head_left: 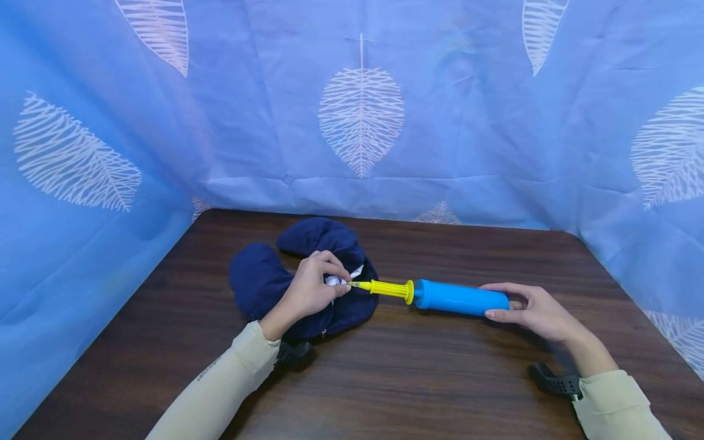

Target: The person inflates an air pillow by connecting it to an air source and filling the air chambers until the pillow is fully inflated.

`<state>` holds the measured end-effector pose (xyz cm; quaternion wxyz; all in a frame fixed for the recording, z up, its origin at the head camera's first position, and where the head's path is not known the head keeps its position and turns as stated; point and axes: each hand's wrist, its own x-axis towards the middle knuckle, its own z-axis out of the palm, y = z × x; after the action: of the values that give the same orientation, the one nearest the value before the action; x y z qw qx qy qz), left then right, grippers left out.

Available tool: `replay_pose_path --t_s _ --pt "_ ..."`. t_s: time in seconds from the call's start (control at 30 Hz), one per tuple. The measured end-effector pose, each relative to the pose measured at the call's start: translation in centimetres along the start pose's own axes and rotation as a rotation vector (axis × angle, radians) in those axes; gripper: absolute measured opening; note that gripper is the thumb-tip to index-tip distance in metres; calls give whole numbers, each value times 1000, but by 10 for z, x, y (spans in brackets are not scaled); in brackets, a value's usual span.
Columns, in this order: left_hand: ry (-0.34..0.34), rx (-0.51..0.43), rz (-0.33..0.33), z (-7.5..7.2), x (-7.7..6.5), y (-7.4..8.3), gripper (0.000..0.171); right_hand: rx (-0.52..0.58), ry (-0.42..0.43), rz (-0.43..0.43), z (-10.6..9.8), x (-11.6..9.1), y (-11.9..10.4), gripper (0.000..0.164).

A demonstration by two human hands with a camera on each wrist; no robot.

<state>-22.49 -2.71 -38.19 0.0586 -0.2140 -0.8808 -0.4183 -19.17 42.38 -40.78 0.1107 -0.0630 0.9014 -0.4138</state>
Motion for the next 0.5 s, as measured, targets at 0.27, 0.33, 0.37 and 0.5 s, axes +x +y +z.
replay_pose_path --t_s 0.27,0.33,0.37,0.5 --pt "-5 11 6 -2 -2 -3 7 -58 71 60 -26 -12 28 65" --pt "-10 9 5 -2 -2 -3 7 -101 90 73 -32 -17 34 66" --pt "-12 7 4 -2 -2 -2 7 -127 100 77 -35 -19 36 66" --pt "-14 3 1 -1 -1 -1 7 -169 119 95 -43 -24 42 67"
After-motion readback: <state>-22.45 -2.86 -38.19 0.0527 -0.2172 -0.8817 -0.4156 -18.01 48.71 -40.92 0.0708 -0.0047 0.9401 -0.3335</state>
